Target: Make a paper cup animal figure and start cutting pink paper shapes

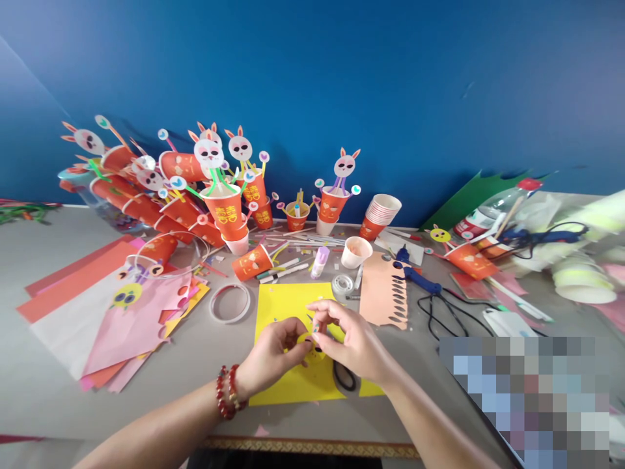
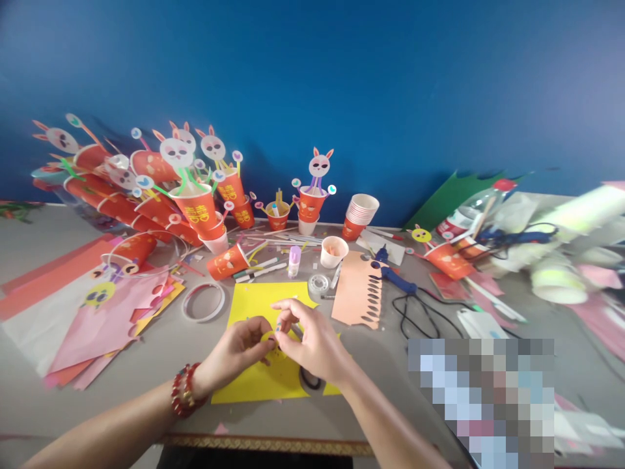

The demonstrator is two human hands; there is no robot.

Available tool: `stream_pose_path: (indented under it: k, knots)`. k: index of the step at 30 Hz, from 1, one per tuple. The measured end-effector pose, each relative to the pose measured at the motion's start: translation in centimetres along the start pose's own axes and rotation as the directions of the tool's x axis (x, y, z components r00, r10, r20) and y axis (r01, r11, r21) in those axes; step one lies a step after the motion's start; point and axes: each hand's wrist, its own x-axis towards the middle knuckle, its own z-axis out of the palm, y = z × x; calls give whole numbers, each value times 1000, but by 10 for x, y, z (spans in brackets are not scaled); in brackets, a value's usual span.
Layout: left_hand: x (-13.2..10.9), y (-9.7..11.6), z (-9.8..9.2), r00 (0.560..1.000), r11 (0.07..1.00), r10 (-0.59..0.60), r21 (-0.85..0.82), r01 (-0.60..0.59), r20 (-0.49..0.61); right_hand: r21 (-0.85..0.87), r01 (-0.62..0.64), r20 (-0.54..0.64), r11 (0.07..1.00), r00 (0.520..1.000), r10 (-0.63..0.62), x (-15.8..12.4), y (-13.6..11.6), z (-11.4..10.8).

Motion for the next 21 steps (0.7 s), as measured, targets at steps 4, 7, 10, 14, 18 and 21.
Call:
stream_pose_path:
  k: [4,7,10,14,18,21]
  knots:
    - [0,-1,1,1000,996,-3,-85,1,-26,-23,14,-15,1000,1000,-14,0,0,1]
    - [1,-2,1,1000,997,4,-81,-6,-31,-24,18,-17,1000,1000,-18,0,0,3]
    - [1,-3,1,1000,998,13,-53,-14,-25,-17,17,-10,1000,1000,-17,1,1,3]
    - [1,-3,1,1000,999,19,-43,-19,-12,-15,6,2,1000,1000,-6,0,2,4]
    - [0,-2,3,1000,999,23,-44,-23,1,-7,2,15,1000,1000,-2,0,1,4]
    - [0,1,2,1000,997,28,-65,-28,-13,36,22,3,999,1000,-22,1,3,1]
